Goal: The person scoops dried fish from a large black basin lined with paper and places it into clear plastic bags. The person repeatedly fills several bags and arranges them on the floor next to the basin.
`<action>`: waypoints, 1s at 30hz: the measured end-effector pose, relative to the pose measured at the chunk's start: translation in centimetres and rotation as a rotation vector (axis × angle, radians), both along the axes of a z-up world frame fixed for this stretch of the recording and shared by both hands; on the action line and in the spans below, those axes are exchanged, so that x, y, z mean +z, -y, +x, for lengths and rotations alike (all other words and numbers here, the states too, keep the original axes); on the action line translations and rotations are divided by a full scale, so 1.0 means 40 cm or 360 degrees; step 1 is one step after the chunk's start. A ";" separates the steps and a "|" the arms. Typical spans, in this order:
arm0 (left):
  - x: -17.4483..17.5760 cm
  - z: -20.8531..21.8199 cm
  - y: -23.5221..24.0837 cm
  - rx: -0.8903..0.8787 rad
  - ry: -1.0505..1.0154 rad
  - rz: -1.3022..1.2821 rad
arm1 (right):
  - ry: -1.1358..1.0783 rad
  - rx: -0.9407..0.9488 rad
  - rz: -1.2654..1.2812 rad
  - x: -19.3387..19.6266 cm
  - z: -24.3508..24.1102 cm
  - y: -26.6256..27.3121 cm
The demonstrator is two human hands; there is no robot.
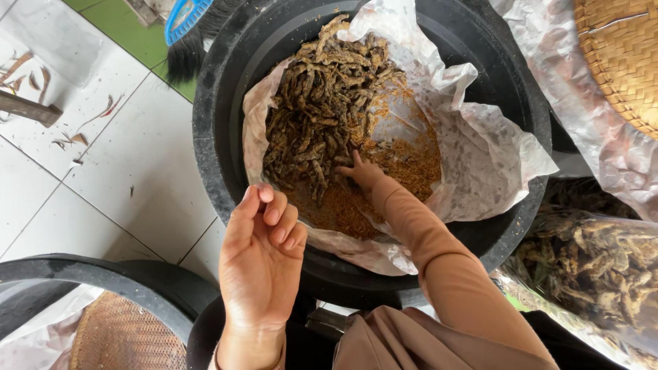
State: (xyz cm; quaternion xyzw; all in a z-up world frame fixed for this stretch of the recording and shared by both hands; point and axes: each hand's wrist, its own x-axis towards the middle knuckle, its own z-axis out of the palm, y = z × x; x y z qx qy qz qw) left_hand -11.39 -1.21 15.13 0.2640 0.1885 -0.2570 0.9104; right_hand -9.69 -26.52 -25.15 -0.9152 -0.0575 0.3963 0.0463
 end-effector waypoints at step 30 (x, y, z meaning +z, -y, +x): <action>-0.129 0.024 -0.080 -0.0453 0.0109 -0.0377 | 0.1746 -0.1377 0.0946 1.065 -0.824 0.518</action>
